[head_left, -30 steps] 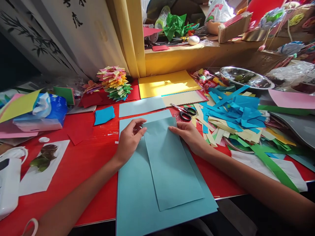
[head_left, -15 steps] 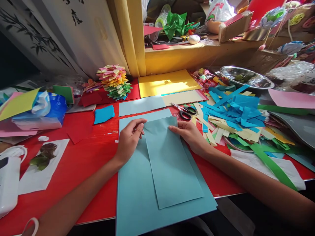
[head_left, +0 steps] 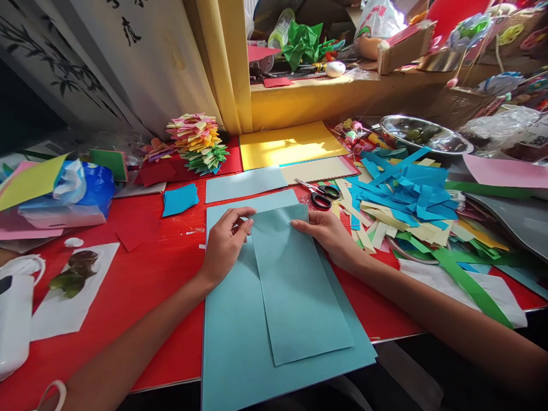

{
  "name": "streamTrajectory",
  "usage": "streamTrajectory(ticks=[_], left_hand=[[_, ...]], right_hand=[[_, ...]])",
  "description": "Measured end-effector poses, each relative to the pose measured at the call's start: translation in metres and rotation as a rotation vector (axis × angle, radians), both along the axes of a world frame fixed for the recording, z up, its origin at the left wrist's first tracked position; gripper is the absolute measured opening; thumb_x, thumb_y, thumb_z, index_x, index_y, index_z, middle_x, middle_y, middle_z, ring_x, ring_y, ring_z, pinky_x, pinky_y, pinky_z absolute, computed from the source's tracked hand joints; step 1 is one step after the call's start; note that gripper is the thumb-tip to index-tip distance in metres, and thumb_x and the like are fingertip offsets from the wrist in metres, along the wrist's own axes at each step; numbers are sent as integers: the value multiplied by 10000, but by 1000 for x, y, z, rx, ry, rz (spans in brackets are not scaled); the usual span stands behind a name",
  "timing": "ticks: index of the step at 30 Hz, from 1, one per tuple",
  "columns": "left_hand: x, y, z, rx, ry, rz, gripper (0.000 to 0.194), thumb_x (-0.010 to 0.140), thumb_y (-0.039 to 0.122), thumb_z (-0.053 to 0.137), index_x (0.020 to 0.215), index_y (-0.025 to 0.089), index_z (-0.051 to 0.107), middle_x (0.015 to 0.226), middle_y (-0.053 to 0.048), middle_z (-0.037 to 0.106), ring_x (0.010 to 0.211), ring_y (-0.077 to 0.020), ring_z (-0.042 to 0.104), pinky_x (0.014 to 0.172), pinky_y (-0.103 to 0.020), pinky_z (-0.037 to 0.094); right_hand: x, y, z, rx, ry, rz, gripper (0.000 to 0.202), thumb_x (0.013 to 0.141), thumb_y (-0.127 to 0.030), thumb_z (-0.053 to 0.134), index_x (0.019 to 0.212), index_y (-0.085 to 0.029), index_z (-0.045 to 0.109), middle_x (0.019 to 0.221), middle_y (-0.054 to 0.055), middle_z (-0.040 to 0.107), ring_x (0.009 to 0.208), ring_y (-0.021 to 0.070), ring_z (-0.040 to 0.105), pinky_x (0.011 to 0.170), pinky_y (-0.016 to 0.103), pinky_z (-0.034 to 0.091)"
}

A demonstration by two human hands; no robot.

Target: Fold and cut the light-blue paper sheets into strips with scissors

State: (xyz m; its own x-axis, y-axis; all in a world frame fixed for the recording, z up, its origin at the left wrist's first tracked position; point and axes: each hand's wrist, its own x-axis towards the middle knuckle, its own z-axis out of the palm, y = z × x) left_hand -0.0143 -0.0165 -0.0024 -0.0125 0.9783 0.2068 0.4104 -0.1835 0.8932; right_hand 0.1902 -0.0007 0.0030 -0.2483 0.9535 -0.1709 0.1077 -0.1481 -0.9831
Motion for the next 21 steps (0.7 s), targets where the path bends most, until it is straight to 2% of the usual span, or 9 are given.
streamTrajectory(ticks=[6,9,14,21], left_hand=[[2,0,1,61,121,-92,210,811,320,542,1000,242,588,1025,-7,554,810,-122,507,676,-222,422],[2,0,1,64,158,-142,174,822,293,528,976,243,595,998,2,573,864,-128,509,675,-213,401],[1,0,0,42,84,-122,168,841,281,492,958,228,600,956,-3,591,801,-126,523,690,-231,404],[-1,0,1,1,-4,-81,178,842,292,484,962,232,600,960,-9,603,814,-138,539,724,-247,417]], right_hand=[[-1,-1,1,-15,4,48,346,647,-494,680,701,-165,588,634,39,591,572,146,545,457,252,411],[0,0,-2,-41,19,109,361,664,-517,656,690,-167,572,640,29,574,566,135,526,453,238,387],[2,5,-8,-82,198,101,330,783,-512,534,734,-188,571,655,-9,520,559,95,487,486,212,386],[4,7,-5,-250,438,182,207,818,-360,560,932,-208,640,770,18,604,660,101,561,583,209,462]])
